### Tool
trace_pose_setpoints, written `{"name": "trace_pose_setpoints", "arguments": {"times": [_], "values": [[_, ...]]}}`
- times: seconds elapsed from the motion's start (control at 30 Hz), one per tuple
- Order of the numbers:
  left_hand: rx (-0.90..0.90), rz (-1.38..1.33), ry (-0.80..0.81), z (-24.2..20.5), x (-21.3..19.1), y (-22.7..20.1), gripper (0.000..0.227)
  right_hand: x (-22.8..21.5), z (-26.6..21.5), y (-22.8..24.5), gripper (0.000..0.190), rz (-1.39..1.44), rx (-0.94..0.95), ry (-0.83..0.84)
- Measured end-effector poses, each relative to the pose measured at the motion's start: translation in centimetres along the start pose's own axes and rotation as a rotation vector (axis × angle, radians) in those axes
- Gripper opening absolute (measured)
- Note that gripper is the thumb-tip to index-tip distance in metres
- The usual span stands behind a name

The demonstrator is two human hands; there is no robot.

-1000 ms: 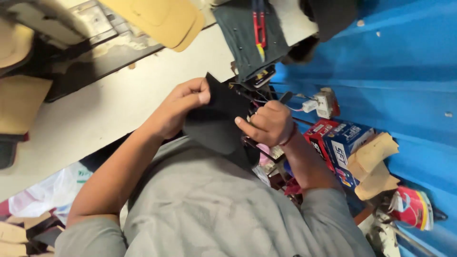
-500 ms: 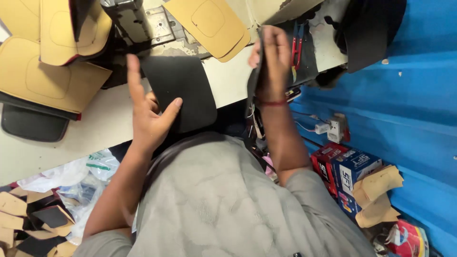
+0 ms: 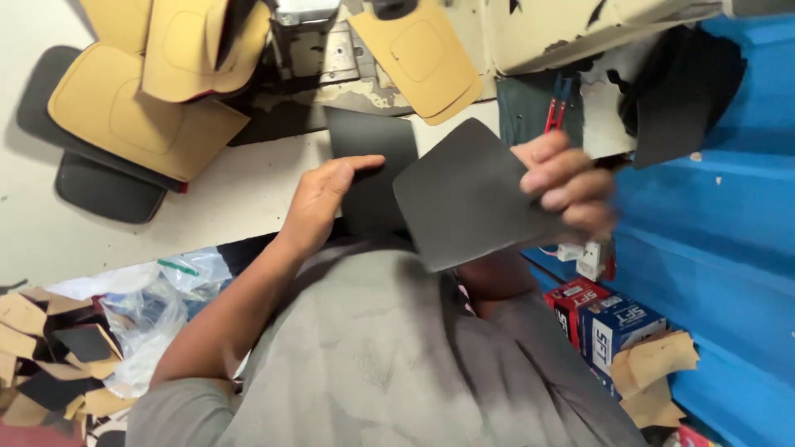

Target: The person aligns and sews beige carpet pieces onto black backing material using a sewing machine. They repeatedly pick up the beige pieces, position them under the needle, and guide them through the machine to stitch them to the black material.

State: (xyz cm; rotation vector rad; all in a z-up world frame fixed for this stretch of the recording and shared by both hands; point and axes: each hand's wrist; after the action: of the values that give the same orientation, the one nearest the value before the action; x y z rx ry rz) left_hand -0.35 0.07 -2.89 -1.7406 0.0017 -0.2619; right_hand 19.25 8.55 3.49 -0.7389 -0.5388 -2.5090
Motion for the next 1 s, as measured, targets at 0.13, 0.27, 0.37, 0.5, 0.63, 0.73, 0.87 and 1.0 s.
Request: {"name": "trace_pose_setpoints", "arguments": {"times": [0.13, 0.27, 0.37, 0.5, 0.63, 0.73, 0.87, 1.0], "values": [[-0.086, -0.43, 0.11, 0.2, -0.3, 0.5, 0.053, 0.4, -4.3, 0.1, 0.021, -0.407, -0.104, 0.183], [-0.16, -0.54, 0.053, 0.6, -1.3, -0.4, 0.059, -2.0, -7.2, 2.9, 0.025, -0.641, 0.152, 0.636], [-0.156, -0.735, 0.02, 0.7, -1.9, -1.4, 0.059, -3.3, -8.1, 4.6, 0.012, -0.625, 0.214, 0.753], [-0.078, -0.783, -0.015, 0.9, -2.4, -1.9, 0.062, -3.9, -7.0, 4.9, 0.007, -0.487, 0.464, 0.97], [0.004, -0.519, -0.023, 0.5, -2.7, -1.8, 0.068, -3.3, -6.0, 4.4, 0.014, -0.434, 0.643, 0.908], [-0.001, -0.407, -0.084, -0.3, -2.6, 0.0, 0.06, -3.5, -6.5, 3.9, 0.012, -0.513, 0.657, 0.847], [0.034, -0.206, -0.177, -1.5, -3.0, 0.7, 0.036, -1.9, -5.2, 3.1, 0.039, -0.7, 0.692, 0.815], [0.151, 0.283, -0.095, -1.7, -3.5, -0.6, 0.024, 1.3, -1.1, 2.1, 0.059, -0.941, 0.667, 1.071]]}}
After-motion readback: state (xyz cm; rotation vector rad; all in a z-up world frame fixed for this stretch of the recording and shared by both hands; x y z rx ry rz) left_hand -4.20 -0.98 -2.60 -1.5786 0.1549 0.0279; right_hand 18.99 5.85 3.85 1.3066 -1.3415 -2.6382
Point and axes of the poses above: each hand's wrist, its own z-axis towards the middle knuckle, its own x-axis out of the palm, y = z × x, and after that the axes turned 3 degrees about z, right-handed
